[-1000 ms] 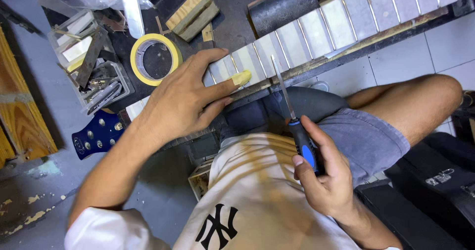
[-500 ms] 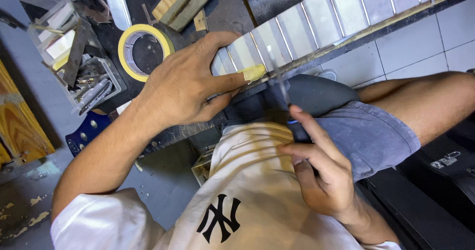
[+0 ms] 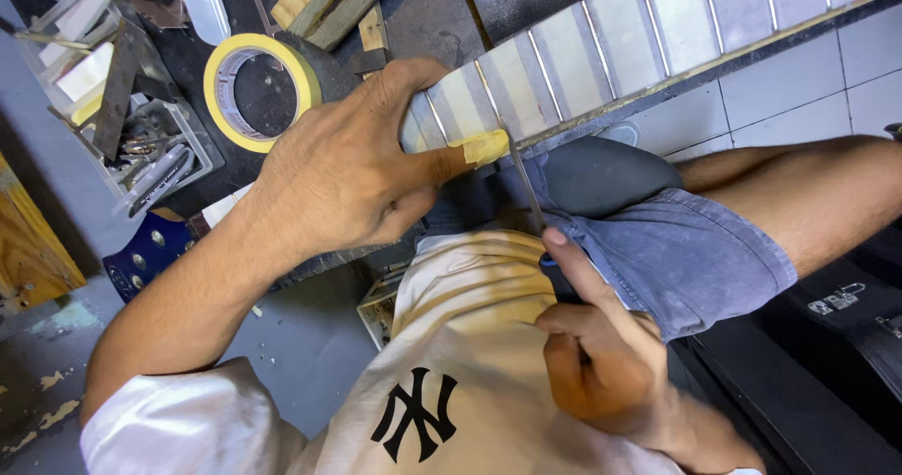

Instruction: The person files the frets on a guitar neck using a metal file. They hold the neck with their left hand and move the file back and forth along the frets, occasionally adjusting their grip.

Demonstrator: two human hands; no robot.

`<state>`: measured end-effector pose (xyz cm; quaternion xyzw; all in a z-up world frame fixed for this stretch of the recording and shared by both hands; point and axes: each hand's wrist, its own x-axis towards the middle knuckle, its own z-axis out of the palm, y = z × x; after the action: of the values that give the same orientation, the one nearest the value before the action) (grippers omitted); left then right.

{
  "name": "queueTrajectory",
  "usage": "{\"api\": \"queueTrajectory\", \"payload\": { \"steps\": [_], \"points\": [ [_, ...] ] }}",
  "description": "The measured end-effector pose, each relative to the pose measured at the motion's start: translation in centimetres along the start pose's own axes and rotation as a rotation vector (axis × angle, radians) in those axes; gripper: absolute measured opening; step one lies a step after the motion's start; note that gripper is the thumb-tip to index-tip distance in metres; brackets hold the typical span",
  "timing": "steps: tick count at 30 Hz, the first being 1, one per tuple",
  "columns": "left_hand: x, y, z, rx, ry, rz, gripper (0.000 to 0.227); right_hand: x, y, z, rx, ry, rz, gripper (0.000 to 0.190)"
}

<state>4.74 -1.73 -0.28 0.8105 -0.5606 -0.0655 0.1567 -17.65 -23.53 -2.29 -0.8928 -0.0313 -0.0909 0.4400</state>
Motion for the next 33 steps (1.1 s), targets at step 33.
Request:
{"api": "queueTrajectory", "payload": {
  "steps": [33],
  "points": [
    [-0.1, -0.3, 0.0, -0.017, -0.029, -0.008, 0.046, 6.3, 0.1, -0.3, -0.099, -0.09, -0.103, 0.015]
  ]
}}
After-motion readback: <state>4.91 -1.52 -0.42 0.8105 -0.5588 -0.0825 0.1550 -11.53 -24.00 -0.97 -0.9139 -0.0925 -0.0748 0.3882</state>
